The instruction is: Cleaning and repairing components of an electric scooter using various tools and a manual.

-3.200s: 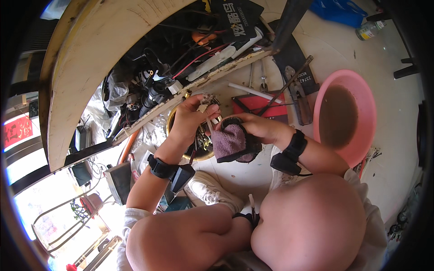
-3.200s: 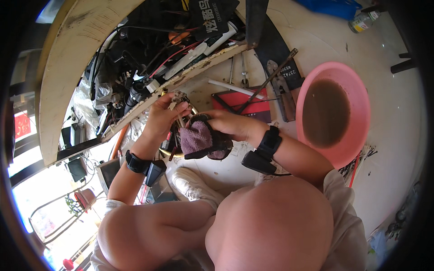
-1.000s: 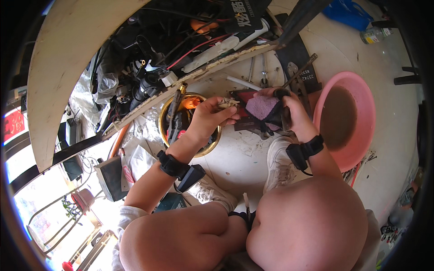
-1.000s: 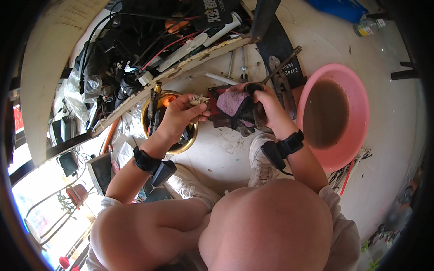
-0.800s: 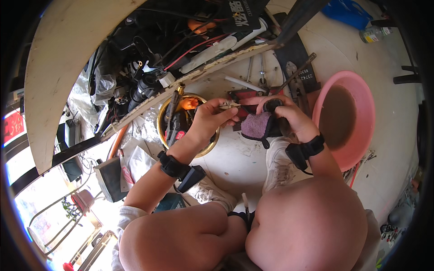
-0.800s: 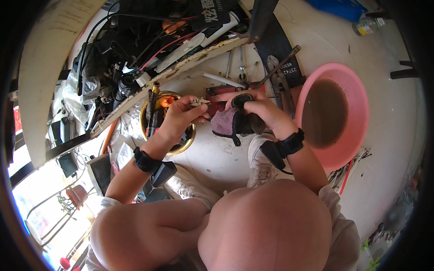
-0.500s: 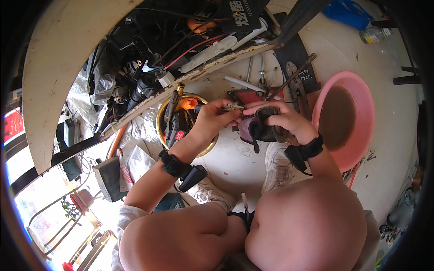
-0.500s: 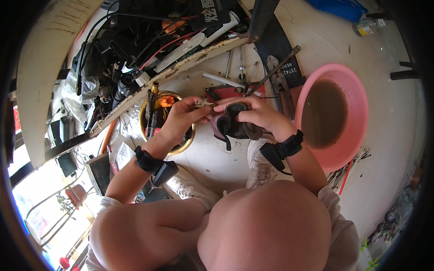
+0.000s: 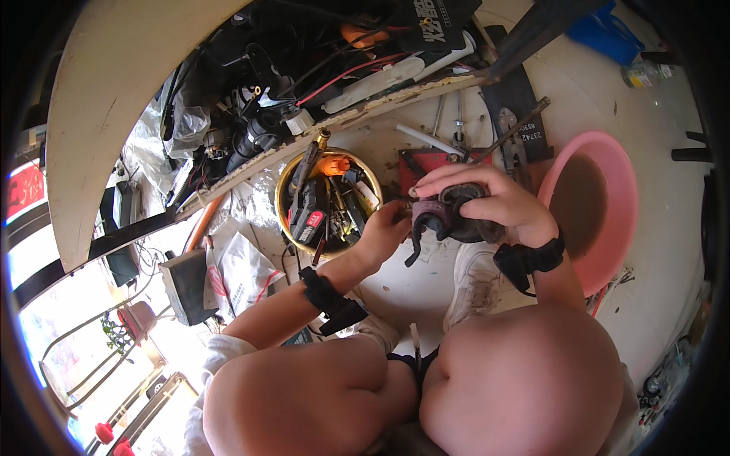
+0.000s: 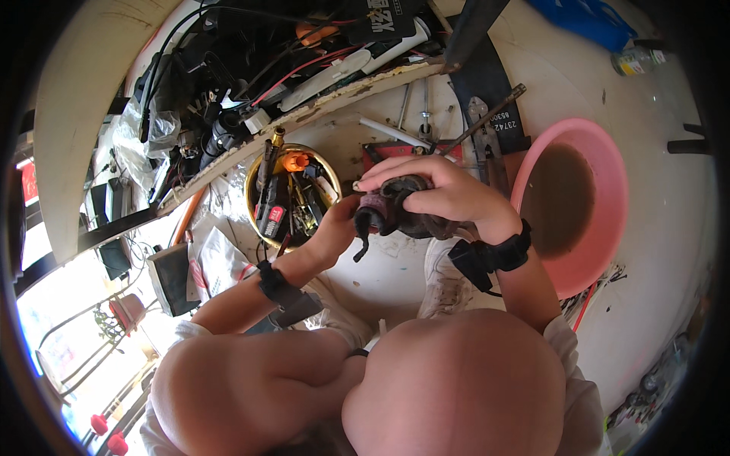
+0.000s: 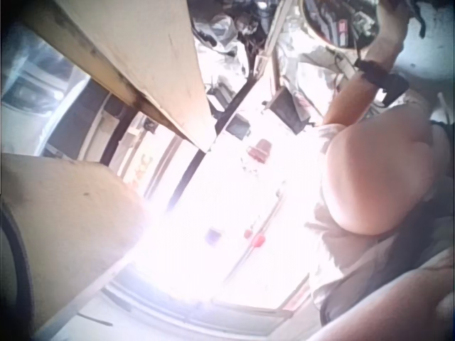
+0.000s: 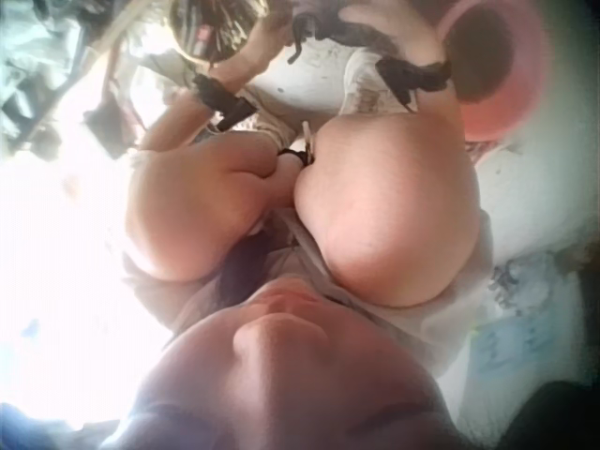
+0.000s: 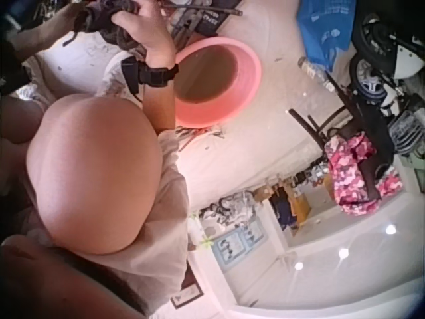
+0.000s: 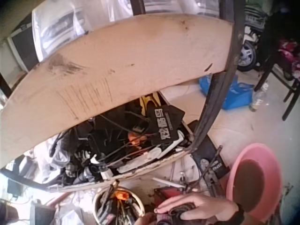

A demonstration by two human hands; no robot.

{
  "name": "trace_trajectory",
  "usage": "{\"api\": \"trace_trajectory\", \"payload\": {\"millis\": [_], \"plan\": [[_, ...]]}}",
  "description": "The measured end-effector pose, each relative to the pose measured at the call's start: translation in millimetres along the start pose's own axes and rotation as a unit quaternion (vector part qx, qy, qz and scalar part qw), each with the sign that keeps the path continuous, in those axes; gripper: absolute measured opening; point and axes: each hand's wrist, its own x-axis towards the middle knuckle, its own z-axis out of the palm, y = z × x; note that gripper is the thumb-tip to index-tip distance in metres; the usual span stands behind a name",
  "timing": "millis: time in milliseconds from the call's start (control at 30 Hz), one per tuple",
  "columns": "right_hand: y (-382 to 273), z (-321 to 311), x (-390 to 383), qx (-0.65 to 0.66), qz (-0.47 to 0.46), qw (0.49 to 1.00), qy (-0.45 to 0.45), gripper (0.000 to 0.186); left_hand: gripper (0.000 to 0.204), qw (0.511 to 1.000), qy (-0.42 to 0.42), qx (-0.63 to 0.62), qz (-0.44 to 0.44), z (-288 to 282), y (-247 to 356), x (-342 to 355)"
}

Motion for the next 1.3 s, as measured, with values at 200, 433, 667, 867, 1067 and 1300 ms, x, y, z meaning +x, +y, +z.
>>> {"api": "trace_trajectory", "payload": {"millis": [200, 433, 667, 867, 1067, 1300], "plan": [[29, 37, 58, -0.114, -0.016, 0.990, -0.084, 0.043, 0.025, 0.999, -0.051, 0.000, 0.008, 3, -56, -8], [30, 68, 65, -0.180, 0.053, 0.971, -0.145, 0.044, 0.022, 0.991, -0.064, 0.077, 0.088, 5, -100, -2], [45, 56, 52, -0.154, 0.027, 0.982, -0.101, 0.044, 0.040, 0.948, -0.117, 0.260, 0.140, 3, -84, -8], [11, -6, 20, 0.012, 0.085, 0.993, 0.087, 0.039, 0.080, 0.966, -0.219, -0.139, -0.020, -2, -71, -10], [11, -25, -8, -0.033, 0.088, 0.984, 0.154, 0.040, 0.083, 0.918, -0.235, -0.308, -0.081, -21, -33, -21], [22, -23, -21, -0.009, 0.109, 0.973, 0.201, 0.036, 0.066, 0.938, -0.219, -0.256, -0.085, -19, -6, -17]]}}
